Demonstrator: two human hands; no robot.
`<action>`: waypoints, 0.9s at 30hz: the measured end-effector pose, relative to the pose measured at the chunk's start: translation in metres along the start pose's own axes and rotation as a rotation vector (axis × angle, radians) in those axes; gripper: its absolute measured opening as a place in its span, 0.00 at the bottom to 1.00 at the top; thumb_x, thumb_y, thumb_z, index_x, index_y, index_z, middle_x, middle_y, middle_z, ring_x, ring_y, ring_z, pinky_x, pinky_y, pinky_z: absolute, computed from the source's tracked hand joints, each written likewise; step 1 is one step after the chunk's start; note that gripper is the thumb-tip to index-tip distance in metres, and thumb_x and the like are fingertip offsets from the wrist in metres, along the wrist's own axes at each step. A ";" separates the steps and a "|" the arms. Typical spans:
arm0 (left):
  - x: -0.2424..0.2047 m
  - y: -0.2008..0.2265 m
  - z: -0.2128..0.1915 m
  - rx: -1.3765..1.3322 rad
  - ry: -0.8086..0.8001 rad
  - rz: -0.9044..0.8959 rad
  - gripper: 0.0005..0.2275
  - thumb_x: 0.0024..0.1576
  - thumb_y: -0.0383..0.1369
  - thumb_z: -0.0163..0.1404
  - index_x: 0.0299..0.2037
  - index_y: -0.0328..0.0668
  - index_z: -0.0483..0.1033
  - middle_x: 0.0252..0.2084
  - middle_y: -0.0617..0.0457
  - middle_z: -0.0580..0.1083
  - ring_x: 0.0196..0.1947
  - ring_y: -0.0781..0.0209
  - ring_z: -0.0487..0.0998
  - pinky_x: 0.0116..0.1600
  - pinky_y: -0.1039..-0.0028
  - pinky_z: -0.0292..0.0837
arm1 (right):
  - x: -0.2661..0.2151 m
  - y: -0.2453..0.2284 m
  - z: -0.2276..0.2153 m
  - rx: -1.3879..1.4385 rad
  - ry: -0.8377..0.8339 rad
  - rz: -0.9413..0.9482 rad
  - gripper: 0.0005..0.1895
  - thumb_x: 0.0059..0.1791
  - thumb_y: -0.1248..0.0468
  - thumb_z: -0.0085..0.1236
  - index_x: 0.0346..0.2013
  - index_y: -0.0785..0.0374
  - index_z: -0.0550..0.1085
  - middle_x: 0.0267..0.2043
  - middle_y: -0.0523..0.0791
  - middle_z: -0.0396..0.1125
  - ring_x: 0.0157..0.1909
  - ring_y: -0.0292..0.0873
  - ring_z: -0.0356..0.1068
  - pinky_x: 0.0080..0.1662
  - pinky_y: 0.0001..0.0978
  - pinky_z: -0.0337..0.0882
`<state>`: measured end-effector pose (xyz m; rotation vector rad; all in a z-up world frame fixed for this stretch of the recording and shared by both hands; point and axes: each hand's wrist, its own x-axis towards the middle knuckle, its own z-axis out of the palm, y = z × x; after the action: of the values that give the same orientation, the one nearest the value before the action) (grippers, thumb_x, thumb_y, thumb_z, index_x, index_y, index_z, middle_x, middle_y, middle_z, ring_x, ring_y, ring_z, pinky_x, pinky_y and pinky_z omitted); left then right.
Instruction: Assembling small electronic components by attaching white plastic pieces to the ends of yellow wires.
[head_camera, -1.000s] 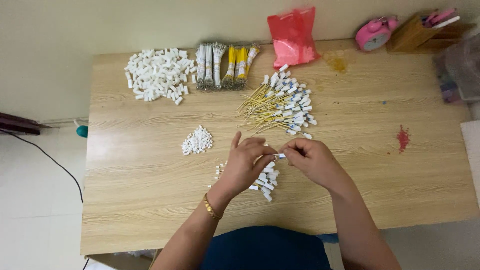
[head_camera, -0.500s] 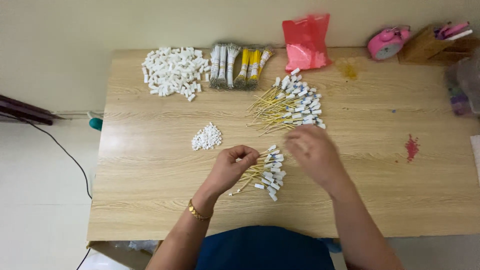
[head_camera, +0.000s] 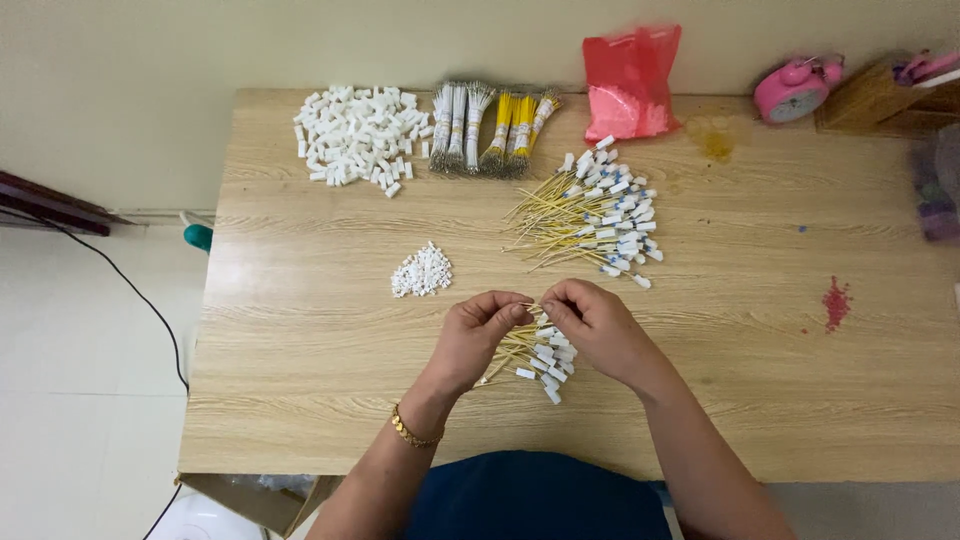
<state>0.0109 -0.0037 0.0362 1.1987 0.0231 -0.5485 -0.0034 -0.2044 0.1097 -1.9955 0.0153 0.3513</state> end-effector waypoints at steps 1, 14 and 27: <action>0.000 -0.001 0.000 0.000 0.001 -0.001 0.08 0.62 0.27 0.52 0.46 0.31 0.80 0.38 0.53 0.80 0.41 0.69 0.80 0.49 0.77 0.77 | 0.000 0.000 0.001 0.001 -0.001 0.001 0.09 0.53 0.61 0.55 0.39 0.65 0.76 0.33 0.41 0.71 0.36 0.34 0.69 0.39 0.29 0.71; 0.002 -0.008 -0.015 0.511 0.251 0.079 0.09 0.61 0.33 0.54 0.47 0.40 0.80 0.39 0.54 0.80 0.37 0.69 0.79 0.42 0.78 0.76 | 0.011 0.044 0.023 0.101 0.029 0.138 0.09 0.50 0.61 0.60 0.39 0.66 0.79 0.32 0.39 0.72 0.33 0.30 0.68 0.36 0.26 0.70; 0.063 -0.031 -0.086 1.593 0.465 0.066 0.11 0.54 0.43 0.58 0.41 0.50 0.83 0.42 0.48 0.77 0.43 0.51 0.78 0.48 0.59 0.72 | 0.013 0.048 0.018 0.081 0.007 0.290 0.11 0.50 0.59 0.59 0.39 0.64 0.79 0.31 0.39 0.73 0.32 0.32 0.68 0.38 0.28 0.71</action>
<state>0.0757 0.0408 -0.0422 2.8483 -0.0749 -0.1190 -0.0033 -0.2075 0.0574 -1.9162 0.3211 0.5205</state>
